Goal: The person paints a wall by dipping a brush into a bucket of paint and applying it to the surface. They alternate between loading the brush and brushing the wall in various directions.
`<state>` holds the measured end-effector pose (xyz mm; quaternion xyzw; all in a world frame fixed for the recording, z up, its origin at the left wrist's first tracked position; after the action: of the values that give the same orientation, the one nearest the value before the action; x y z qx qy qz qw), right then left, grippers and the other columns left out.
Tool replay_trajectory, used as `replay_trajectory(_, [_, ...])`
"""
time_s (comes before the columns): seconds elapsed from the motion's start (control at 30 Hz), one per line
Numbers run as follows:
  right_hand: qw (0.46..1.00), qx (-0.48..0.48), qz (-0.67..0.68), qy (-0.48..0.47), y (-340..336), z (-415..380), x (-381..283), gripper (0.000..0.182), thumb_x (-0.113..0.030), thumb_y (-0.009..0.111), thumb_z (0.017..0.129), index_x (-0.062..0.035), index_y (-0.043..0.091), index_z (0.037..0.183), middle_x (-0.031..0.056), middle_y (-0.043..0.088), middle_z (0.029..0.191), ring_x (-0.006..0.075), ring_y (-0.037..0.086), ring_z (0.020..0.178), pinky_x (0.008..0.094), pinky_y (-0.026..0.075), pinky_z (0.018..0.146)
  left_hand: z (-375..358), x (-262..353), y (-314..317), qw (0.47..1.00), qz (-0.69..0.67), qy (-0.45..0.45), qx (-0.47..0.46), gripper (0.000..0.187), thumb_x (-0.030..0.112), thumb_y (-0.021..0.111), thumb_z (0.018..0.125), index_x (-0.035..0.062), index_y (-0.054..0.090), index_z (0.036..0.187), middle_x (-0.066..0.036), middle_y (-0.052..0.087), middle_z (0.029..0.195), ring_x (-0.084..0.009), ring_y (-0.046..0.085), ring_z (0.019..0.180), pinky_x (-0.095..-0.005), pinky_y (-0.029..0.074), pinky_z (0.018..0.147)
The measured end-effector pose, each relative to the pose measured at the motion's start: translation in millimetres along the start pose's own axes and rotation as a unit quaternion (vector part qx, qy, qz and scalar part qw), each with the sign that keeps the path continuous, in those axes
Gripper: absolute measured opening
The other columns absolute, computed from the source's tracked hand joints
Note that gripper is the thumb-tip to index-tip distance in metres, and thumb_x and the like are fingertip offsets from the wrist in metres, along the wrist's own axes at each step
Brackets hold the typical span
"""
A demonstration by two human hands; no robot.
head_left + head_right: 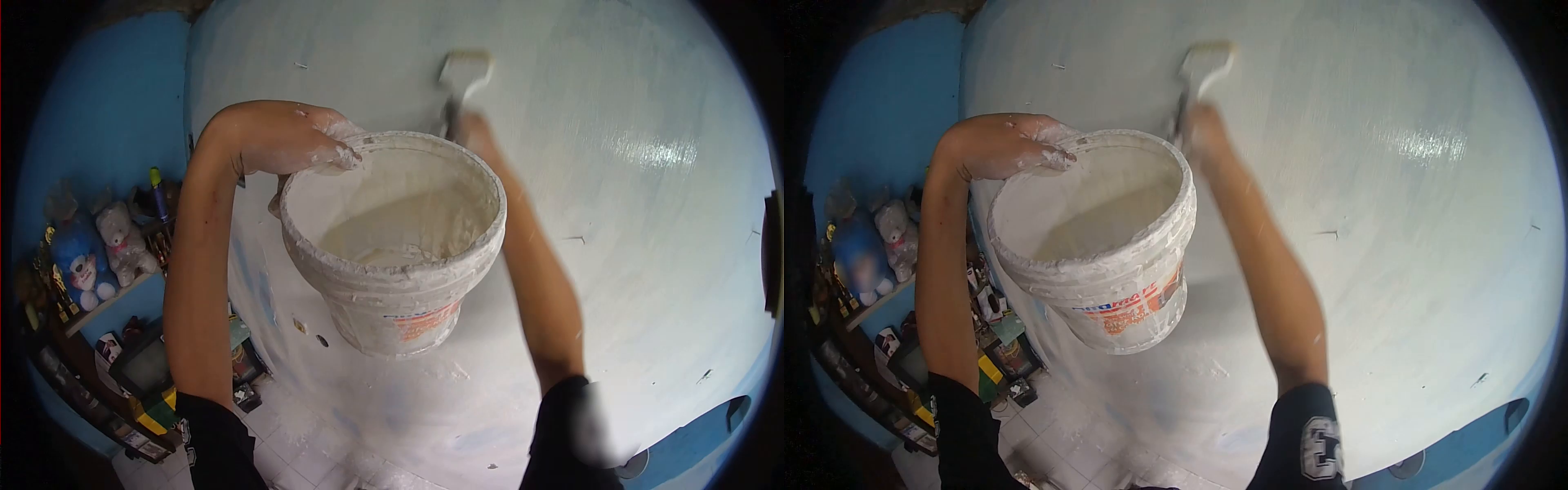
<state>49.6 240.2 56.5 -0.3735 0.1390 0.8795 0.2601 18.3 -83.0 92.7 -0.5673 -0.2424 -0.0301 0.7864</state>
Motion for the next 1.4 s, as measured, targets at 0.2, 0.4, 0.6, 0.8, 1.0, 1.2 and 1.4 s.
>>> replay_trajectory(0.2, [0.891, 0.048, -0.335, -0.302, 20, -97, 51, 0.042, -0.034, 0.047, 0.091, 0.0058, 0.058, 0.082, 0.0117, 0.06, 0.069, 0.0211, 0.059, 0.066, 0.0353, 0.046, 0.063, -3, -19, -11, 0.99, 0.117, 0.084, -0.003, 0.038, 0.028, 0.06, 0.083, 0.0031, 0.06, 0.112, -0.008, 0.062, 0.109, -0.0164, 0.059, 0.095, -0.0244, 0.043, 0.086])
replay_trajectory(0.4, [0.995, 0.016, -0.039, -0.093, 67, -4, -138, 0.028, -0.026, 0.04, 0.093, -0.003, 0.048, 0.081, 0.0079, 0.052, 0.063, 0.0159, 0.05, 0.051, 0.029, 0.039, 0.045, -7, -11, -7, 0.997, 0.058, -0.003, 0.045, 0.042, 0.031, 0.062, 0.082, 0.0045, 0.059, 0.114, -0.01, 0.063, 0.109, -0.0167, 0.057, 0.099, -0.0247, 0.042, 0.087])
replay_trajectory(0.6, [0.998, 0.01, 0.044, -0.05, 74, 38, -54, 0.026, -0.018, 0.041, 0.089, -0.0029, 0.05, 0.07, 0.0092, 0.051, 0.058, 0.0196, 0.048, 0.045, 0.0314, 0.038, 0.041, 2, -27, -1, 0.994, 0.051, -0.097, 0.004, 0.046, 0.034, 0.062, 0.081, 0.0046, 0.058, 0.116, -0.011, 0.061, 0.114, -0.0178, 0.057, 0.101, -0.0244, 0.042, 0.087])
replay_trajectory(0.8, [0.997, 0.046, -0.058, -0.005, 73, -85, 83, 0.042, -0.031, 0.043, 0.092, 0.0042, 0.057, 0.075, 0.0097, 0.059, 0.063, 0.024, 0.056, 0.054, 0.0402, 0.043, 0.051, 10, -71, 5, 0.993, -0.012, -0.109, -0.033, 0.047, 0.034, 0.06, 0.082, 0.0037, 0.057, 0.118, -0.01, 0.061, 0.113, -0.017, 0.057, 0.099, -0.0248, 0.043, 0.085])
replay_trajectory(1.0, [0.988, -0.08, -0.115, -0.072, 72, -44, -64, 0.034, -0.035, 0.04, 0.094, -0.0039, 0.053, 0.088, 0.0076, 0.059, 0.067, 0.0125, 0.054, 0.053, 0.0245, 0.04, 0.043, 15, -85, 5, 0.993, -0.007, -0.104, -0.052, 0.048, 0.034, 0.06, 0.082, 0.0057, 0.055, 0.121, -0.01, 0.06, 0.116, -0.0175, 0.056, 0.1, -0.0251, 0.042, 0.087])
replay_trajectory(1.2, [0.994, -0.041, -0.101, -0.008, 64, 36, -90, 0.024, -0.024, 0.037, 0.092, -0.0049, 0.05, 0.085, 0.0055, 0.05, 0.061, 0.0144, 0.05, 0.052, 0.0269, 0.038, 0.044, 22, -59, 17, 0.996, 0.023, -0.073, -0.051, 0.047, 0.035, 0.058, 0.084, 0.0059, 0.054, 0.121, -0.01, 0.06, 0.116, -0.02, 0.056, 0.103, -0.0262, 0.042, 0.088])
replay_trajectory(1.4, [0.986, 0.099, -0.135, -0.008, 55, -113, 30, 0.025, -0.021, 0.046, 0.091, -0.0009, 0.056, 0.081, 0.0057, 0.054, 0.061, 0.0159, 0.053, 0.052, 0.0297, 0.04, 0.047, 8, -58, 15, 0.996, 0.042, -0.049, -0.064, 0.046, 0.036, 0.058, 0.084, 0.0053, 0.056, 0.119, -0.01, 0.06, 0.115, -0.0195, 0.057, 0.101, -0.0267, 0.042, 0.087])
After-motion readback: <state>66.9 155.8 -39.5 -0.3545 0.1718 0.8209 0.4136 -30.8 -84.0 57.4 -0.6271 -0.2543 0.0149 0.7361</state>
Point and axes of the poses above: each hand's wrist, its own z-axis towards the middle knuckle, its own y-axis out of the palm, x = y × z, the point moved 1 cm from there along z, towards the middle knuckle
